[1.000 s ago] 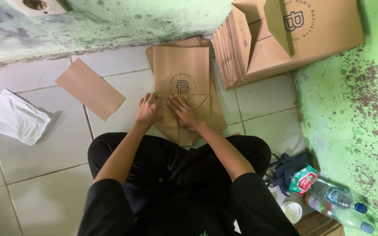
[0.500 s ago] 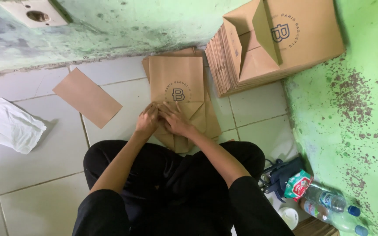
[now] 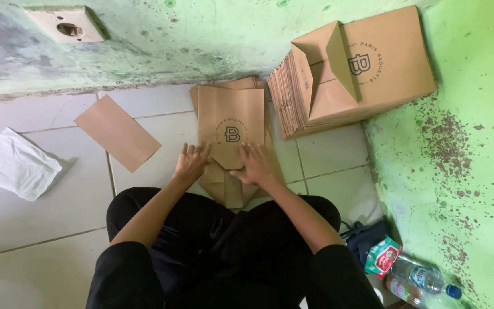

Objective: The person sits on the floor and folds flat brown paper bags into their final shape. They pick up a bag, fold the bottom and sides to create a base, and then stack the finished bag. The process is repeated for several bags.

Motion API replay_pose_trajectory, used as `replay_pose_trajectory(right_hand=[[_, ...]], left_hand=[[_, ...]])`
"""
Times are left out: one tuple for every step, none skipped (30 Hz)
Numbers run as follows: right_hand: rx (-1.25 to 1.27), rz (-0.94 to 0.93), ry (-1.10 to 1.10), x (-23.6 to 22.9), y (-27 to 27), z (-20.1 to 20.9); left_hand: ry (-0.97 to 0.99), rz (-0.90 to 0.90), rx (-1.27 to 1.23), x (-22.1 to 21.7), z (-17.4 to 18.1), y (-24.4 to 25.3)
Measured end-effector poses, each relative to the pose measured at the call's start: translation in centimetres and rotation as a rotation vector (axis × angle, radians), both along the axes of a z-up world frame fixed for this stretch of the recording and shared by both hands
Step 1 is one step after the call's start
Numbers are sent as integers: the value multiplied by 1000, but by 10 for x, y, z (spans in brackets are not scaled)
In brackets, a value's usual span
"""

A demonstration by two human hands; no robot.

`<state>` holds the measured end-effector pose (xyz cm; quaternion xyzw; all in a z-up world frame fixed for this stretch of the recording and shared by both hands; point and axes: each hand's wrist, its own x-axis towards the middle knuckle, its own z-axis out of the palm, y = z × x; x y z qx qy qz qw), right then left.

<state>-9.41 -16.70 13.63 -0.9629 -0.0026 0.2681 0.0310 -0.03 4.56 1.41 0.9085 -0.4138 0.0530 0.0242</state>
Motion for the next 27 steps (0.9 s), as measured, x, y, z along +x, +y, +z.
replay_pose_trajectory(right_hand=[[33, 7, -195, -8, -16, -26], [64, 13, -392, -15, -33, -52], [62, 11, -397, -13, -36, -37], [72, -28, -266, -11, -37, -23], [83, -66, -135, -10, -39, -8], [82, -72, -140, -15, -53, -41], [31, -130, -98, -20, -68, -73], [-20, -187, -56, -24, -83, -104], [-20, -192, -62, -21, -82, -91], [-38, -219, -53, -20, -81, -78], [-56, -246, -43, -20, -80, -65], [-59, -253, -48, -20, -76, -61], [191, -588, -54, -20, -71, -56], [450, -910, -63, -16, -66, -52], [452, -905, -71, -13, -69, -59], [247, -688, -126, -16, -69, -67], [44, -467, -177, -18, -70, -76], [39, -473, -182, -19, -66, -76], [-2, -456, -213, -19, -62, -77], [-38, -433, -237, -21, -53, -79], [-38, -433, -236, -18, -58, -104], [-41, -417, -233, -17, -61, -130], [-45, -402, -229, -17, -64, -156], [-44, -402, -232, -21, -50, -126], [-131, -337, -220, -26, -37, -94], [-222, -283, -208, -32, -28, -63], [-226, -294, -212, -36, -26, -61]], left_hand=[[41, 7, 73, -2, 11, -1], [81, 13, 144, -4, 21, -2], [75, 11, 143, -2, 17, -8], [97, 16, 220, 0, 13, -11], [120, 21, 297, 1, 9, -14], [113, 16, 296, 0, 5, -15], [65, 15, 298, -2, 1, -16], [16, 17, 300, -3, -3, -17], [9, 13, 299, -2, 5, -19], [18, 2, 366, -4, 13, -22], [26, -9, 434, -5, 21, -25], [20, -14, 431, -8, 41, -26], [33, -28, 487, -12, 62, -26], [44, -31, 545, -13, 84, -24], [36, -26, 543, -21, 108, -23], [-18, -64, 608, -32, 131, -20], [-72, -102, 673, -43, 153, -18], [-78, -106, 668, -45, 140, -21], [-47, -69, 632, -45, 126, -24], [-9, -29, 600, -48, 112, -21], [-8, -29, 600, -42, 81, -21], [-133, -91, 424, -38, 50, -18], [-256, -154, 246, -35, 18, -16], [-259, -154, 246, -36, 5, -15], [-216, -210, 124, -36, -9, -15], [-175, -275, -2, -35, -22, -19], [-180, -286, -6, -34, -19, -19]])
